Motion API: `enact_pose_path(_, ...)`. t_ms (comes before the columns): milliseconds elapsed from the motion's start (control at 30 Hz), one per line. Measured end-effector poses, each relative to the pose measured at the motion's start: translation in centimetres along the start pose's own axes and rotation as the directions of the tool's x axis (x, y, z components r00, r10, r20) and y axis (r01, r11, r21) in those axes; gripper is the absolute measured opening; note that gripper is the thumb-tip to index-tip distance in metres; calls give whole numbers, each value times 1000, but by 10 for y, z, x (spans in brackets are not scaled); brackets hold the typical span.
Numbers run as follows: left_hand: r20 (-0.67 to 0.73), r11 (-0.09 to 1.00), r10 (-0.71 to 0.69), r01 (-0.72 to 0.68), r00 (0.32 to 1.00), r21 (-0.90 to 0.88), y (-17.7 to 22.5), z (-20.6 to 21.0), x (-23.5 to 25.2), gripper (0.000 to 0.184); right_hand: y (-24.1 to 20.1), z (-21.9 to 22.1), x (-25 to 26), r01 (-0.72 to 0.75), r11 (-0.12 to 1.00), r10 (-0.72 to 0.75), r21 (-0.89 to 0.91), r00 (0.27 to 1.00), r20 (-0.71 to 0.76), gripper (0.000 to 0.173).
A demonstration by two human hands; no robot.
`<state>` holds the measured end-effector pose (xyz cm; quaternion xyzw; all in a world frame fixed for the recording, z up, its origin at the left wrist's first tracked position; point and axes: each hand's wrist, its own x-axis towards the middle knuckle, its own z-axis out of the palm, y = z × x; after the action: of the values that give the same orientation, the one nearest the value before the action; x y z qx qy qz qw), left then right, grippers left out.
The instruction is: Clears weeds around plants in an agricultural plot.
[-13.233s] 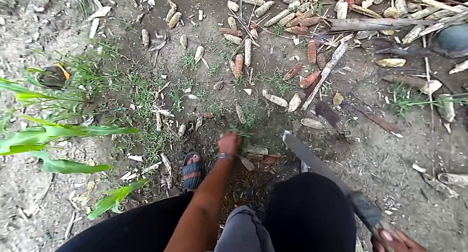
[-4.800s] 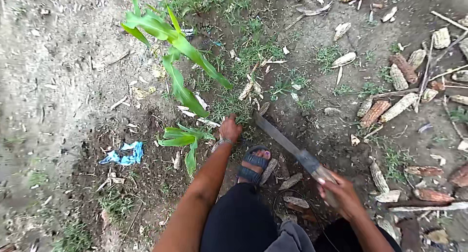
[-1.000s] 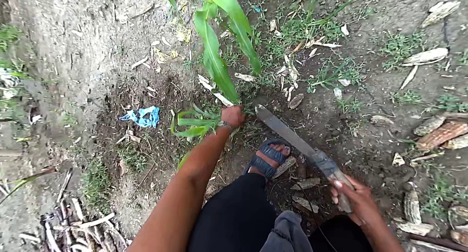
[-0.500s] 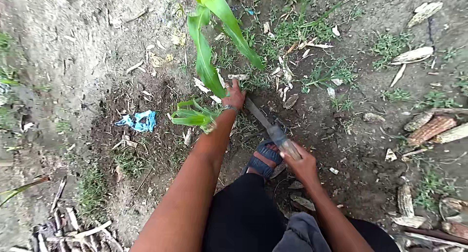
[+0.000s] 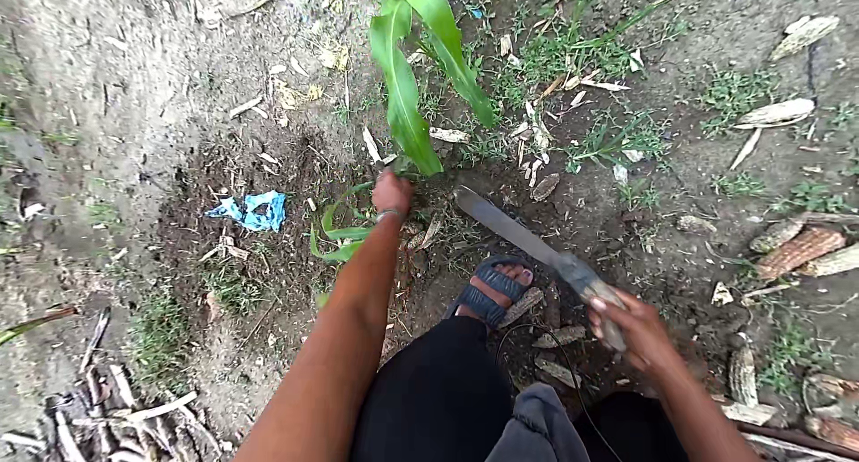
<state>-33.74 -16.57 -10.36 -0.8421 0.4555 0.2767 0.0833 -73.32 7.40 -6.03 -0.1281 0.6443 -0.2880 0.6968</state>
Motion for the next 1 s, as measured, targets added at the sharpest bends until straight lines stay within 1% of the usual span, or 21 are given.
enact_pose_path(67,-87,978,-176,164,981,-130,-27,-15,2,48,-15,58,42,29,998,-26,-50,997,69,37)
enact_pose_path(100,-126,964,-231,209,965,-166,-36,-19,1,49,-19,84,61,76,993,-69,-90,994,79,37)
enact_pose_path(167,-203,957,-245,202,948,-208,-40,-25,1,51,-24,117,78,206,958,-195,-199,978,75,40)
enact_pose_path(200,-214,962,-212,166,953,-216,-35,-28,1,54,-21,123,73,280,906,-265,-317,960,92,44)
enact_pose_path(233,-212,972,-159,115,964,-204,-26,-27,-1,56,-14,122,61,362,803,-340,-473,931,134,50)
enact_pose_path(267,-186,982,-94,60,978,-180,-11,-27,-3,54,-8,117,47,450,645,-430,-618,882,194,55)
enact_pose_path(300,-143,990,-15,-5,990,-138,6,-28,-2,51,-3,110,33,535,468,-532,-704,806,259,56)
enact_pose_path(333,-76,996,61,-66,995,-66,19,-29,-2,51,2,102,18,574,344,-590,-743,748,305,56)
enact_pose_path(367,3,994,112,-112,994,6,28,-25,-1,54,6,90,3,584,296,-619,-756,720,315,54)
enact_pose_path(400,70,987,149,-153,986,51,35,-17,-1,56,11,75,-9,575,312,-624,-756,724,293,54)
enact_pose_path(433,117,980,174,-184,978,81,40,-4,-3,59,14,59,-22,551,400,-611,-733,756,235,54)
enact_pose_path(500,161,950,253,-277,954,146,48,22,-27,63,15,25,-50,419,696,-483,-583,874,51,57)
enact_pose_path(533,166,922,308,-337,937,192,48,35,-42,67,18,7,-63,348,812,-412,-468,910,-38,58)
enact_pose_path(567,170,886,367,-399,915,235,46,48,-59,71,23,-13,-75,290,888,-347,-357,932,-106,59)
enact_pose_path(633,175,771,542,-570,822,284,26,72,-85,71,33,-51,-103,203,955,-239,-216,958,-156,52)
enact_pose_path(700,257,649,647,-695,718,308,-7,83,-99,71,46,-80,-128,205,974,-217,-93,965,-149,38)
enact_pose_path(767,396,563,655,-765,644,313,-41,80,-107,76,57,-100,-144,255,967,-251,16,962,-108,27)
enact_pose_path(800,469,563,609,-765,639,311,-59,77,-112,77,59,-107,-149,265,963,-260,55,962,-89,24)
enact_pose_path(867,517,644,498,-696,696,318,-91,65,-118,73,53,-108,-145,233,967,-229,101,972,-53,21)
enact_pose_path(933,432,806,378,-521,819,282,-114,49,-121,64,39,-90,-120,165,983,-161,77,986,-52,27)
enact_pose_path(1000,345,915,222,-318,912,250,-122,31,-116,56,25,-42,-72,107,993,-104,41,992,-73,38)
